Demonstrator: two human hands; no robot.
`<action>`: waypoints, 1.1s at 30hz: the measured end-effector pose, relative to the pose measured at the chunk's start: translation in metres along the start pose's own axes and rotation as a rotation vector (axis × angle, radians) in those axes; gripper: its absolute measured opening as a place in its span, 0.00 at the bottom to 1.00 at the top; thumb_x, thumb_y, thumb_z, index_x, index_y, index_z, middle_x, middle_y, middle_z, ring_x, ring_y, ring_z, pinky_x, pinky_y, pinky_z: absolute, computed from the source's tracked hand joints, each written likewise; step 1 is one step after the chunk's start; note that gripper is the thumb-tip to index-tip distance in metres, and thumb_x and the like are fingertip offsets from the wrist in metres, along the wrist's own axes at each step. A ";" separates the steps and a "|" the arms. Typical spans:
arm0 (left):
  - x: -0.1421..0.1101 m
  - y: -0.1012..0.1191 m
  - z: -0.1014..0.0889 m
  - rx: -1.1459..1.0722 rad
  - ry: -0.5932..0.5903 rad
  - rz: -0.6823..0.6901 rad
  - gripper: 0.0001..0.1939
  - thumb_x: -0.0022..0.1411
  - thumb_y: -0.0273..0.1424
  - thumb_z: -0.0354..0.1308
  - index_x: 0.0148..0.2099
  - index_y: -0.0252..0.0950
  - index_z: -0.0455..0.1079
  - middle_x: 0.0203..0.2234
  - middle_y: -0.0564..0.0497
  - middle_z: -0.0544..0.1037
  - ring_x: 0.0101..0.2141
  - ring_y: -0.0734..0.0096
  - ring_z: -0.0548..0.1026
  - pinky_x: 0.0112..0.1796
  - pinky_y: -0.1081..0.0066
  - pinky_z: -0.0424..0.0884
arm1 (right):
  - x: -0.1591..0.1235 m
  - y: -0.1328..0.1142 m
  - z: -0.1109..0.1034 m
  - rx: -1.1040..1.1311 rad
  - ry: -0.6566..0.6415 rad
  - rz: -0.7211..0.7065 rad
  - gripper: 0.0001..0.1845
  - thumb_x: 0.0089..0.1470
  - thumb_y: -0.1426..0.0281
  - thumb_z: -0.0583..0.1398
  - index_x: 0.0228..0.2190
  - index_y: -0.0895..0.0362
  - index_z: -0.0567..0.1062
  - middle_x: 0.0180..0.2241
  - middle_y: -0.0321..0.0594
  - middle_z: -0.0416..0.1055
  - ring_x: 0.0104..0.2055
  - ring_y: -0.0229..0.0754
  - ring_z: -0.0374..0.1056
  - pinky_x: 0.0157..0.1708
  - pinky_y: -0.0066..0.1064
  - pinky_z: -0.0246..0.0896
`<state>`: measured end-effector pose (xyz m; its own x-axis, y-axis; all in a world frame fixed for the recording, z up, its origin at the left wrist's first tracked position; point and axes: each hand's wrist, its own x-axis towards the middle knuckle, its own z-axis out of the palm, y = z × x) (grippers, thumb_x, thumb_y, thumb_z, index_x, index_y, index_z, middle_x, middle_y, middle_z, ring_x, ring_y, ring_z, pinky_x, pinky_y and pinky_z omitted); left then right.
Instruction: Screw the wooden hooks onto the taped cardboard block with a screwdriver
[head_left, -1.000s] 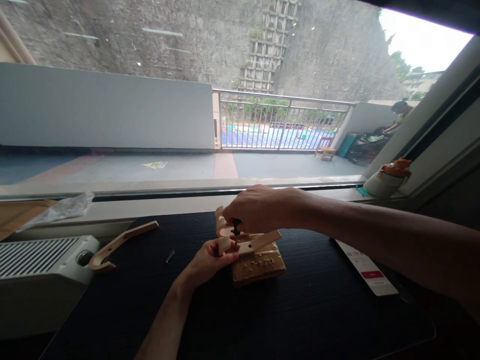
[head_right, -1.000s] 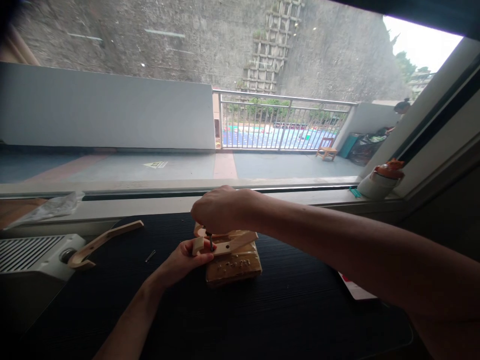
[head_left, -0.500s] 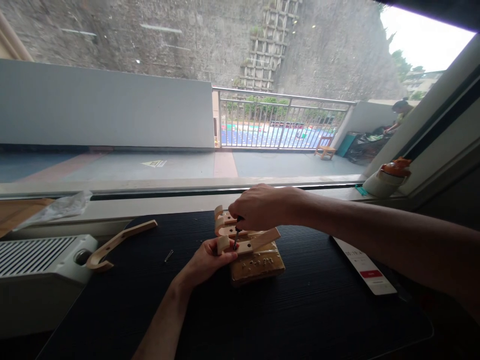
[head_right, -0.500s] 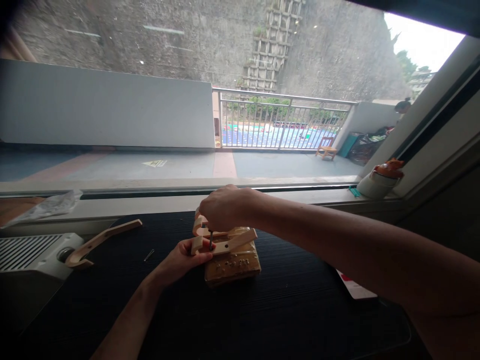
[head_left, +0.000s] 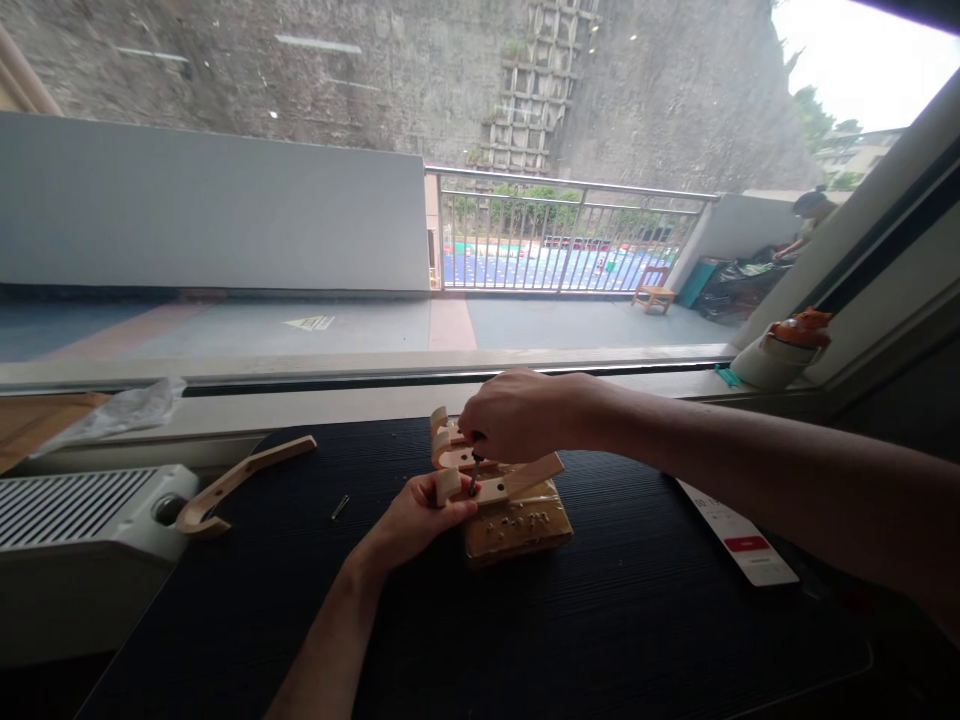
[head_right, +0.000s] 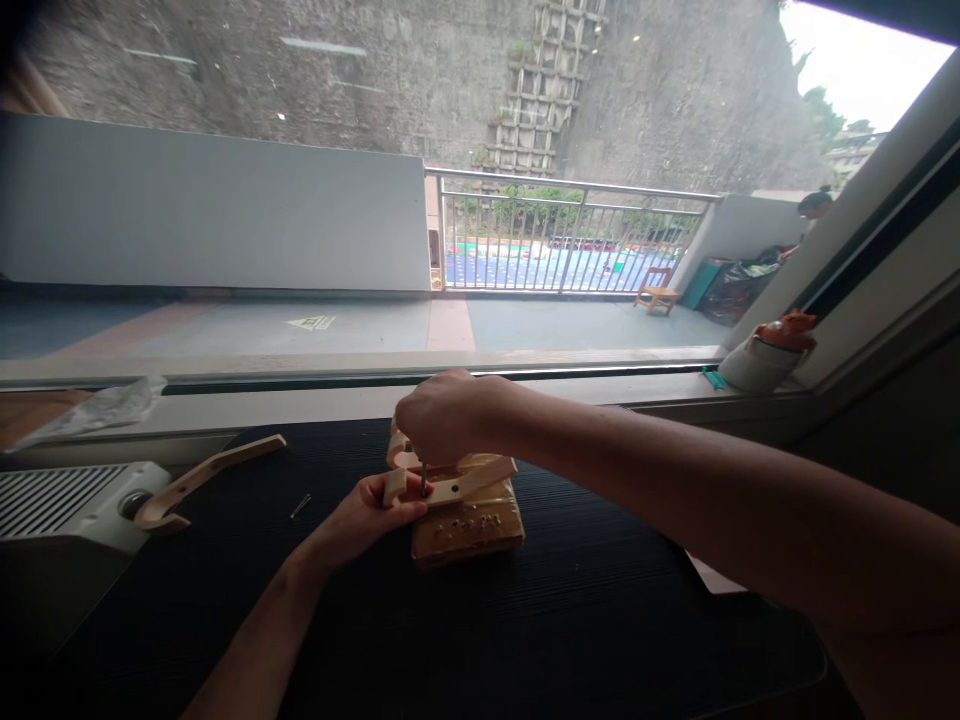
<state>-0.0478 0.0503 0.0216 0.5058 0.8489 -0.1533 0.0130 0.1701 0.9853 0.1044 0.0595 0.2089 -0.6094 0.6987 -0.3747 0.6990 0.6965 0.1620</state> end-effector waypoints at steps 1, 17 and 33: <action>0.000 0.001 0.001 0.001 0.006 -0.001 0.14 0.48 0.34 0.66 0.38 0.33 0.73 0.35 0.49 0.78 0.36 0.71 0.73 0.40 0.74 0.68 | -0.002 0.000 -0.001 0.008 0.000 0.010 0.11 0.49 0.71 0.55 0.34 0.58 0.75 0.29 0.40 0.72 0.26 0.35 0.59 0.24 0.29 0.47; -0.002 0.006 0.002 0.002 0.033 0.000 0.16 0.45 0.35 0.67 0.37 0.33 0.74 0.33 0.49 0.78 0.35 0.69 0.74 0.40 0.71 0.68 | -0.001 -0.003 0.002 0.035 -0.005 -0.033 0.08 0.47 0.71 0.57 0.30 0.59 0.75 0.28 0.40 0.70 0.27 0.36 0.60 0.25 0.29 0.48; -0.001 0.004 0.002 0.013 0.037 0.020 0.17 0.47 0.35 0.66 0.40 0.34 0.72 0.34 0.51 0.77 0.37 0.69 0.73 0.41 0.71 0.67 | -0.009 -0.002 -0.004 0.056 -0.009 -0.119 0.09 0.49 0.72 0.54 0.29 0.59 0.75 0.25 0.39 0.70 0.23 0.34 0.56 0.22 0.29 0.47</action>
<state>-0.0462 0.0491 0.0256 0.4742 0.8700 -0.1355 0.0141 0.1464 0.9891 0.1074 0.0526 0.2160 -0.6859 0.6099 -0.3969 0.6418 0.7641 0.0651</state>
